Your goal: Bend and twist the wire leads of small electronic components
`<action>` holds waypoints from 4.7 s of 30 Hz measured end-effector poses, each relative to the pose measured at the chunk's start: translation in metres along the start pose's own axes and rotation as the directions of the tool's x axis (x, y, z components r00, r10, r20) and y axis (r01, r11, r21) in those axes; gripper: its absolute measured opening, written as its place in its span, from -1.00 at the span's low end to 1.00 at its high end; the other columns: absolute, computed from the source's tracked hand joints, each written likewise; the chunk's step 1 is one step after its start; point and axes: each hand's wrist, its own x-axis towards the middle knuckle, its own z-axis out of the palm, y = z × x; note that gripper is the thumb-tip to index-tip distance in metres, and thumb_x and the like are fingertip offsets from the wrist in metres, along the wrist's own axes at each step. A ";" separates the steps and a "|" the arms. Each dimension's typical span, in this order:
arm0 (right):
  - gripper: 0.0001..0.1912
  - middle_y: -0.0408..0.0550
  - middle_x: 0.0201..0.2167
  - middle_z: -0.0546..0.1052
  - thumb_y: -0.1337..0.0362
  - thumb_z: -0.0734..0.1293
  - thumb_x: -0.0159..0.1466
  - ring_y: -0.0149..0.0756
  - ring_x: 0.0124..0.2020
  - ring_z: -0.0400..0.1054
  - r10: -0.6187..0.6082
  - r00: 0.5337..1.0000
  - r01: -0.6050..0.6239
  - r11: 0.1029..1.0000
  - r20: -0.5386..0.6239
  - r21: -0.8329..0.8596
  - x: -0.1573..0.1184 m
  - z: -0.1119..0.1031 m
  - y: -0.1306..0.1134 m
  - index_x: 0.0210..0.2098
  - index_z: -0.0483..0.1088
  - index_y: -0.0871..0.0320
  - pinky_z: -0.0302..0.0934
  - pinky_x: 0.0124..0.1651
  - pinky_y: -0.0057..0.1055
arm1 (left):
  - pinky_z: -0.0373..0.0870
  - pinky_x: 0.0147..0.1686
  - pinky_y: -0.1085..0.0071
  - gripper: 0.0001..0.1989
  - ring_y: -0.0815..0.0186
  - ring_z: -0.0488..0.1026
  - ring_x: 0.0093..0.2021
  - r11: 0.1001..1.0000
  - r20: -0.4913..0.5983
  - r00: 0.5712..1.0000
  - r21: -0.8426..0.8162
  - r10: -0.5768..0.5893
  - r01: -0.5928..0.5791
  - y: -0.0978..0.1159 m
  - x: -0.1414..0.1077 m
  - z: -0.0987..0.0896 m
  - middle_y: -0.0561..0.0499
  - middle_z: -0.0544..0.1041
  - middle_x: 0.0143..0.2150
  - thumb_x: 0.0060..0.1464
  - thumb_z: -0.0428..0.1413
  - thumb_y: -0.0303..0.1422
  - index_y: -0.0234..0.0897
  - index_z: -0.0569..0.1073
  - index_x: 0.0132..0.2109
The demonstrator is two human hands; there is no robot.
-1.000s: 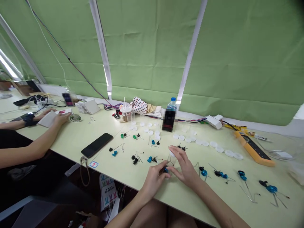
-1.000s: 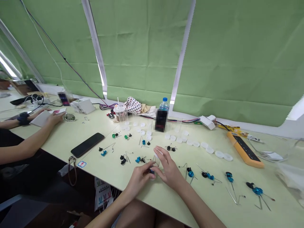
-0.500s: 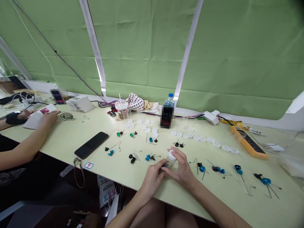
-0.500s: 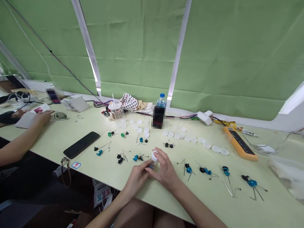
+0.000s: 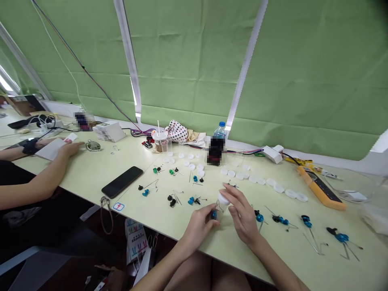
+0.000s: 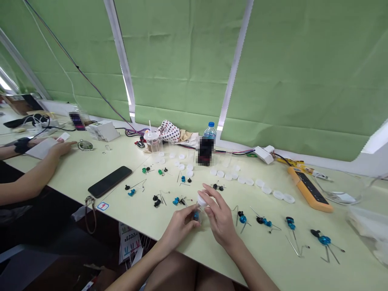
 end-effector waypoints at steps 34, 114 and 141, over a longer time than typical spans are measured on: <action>-0.77 0.01 -0.27 0.50 0.16 0.36 0.11 -0.04 -0.08 0.24 0.266 0.930 -0.035 0.752 0.255 -0.658 0.175 0.017 0.125 -0.28 0.34 0.10 -0.06 -0.11 -0.16 | 0.26 -0.05 0.21 -0.64 0.24 0.33 -0.09 0.994 -0.180 0.978 0.046 0.109 -0.102 -0.012 -0.007 0.002 -0.11 0.40 -0.11 0.19 -0.05 -0.31 -0.23 0.16 0.12; -0.78 -0.01 -0.24 0.39 0.24 0.08 0.36 -0.31 -0.32 0.33 0.499 0.705 -0.123 0.786 0.504 -0.605 0.049 -0.001 0.119 -0.27 0.30 0.17 0.06 -0.35 -0.45 | 0.32 -0.16 0.33 -0.86 0.26 0.28 -0.16 0.869 0.162 0.963 0.418 0.217 -0.266 -0.003 0.000 0.009 -0.02 0.42 -0.25 0.17 -0.08 -0.49 -0.26 0.36 -0.26; -0.90 -0.08 -0.33 0.34 0.43 0.16 0.29 -0.29 -0.39 0.32 0.306 0.759 0.092 0.824 0.575 -0.559 -0.025 0.011 0.022 -0.30 0.22 0.12 0.15 -0.46 -0.41 | 0.30 -0.04 0.22 -0.72 0.17 0.33 -0.04 0.912 0.001 0.997 0.404 0.082 -0.075 -0.015 0.008 0.012 -0.06 0.40 -0.07 0.00 0.11 -0.49 -0.23 0.38 -0.08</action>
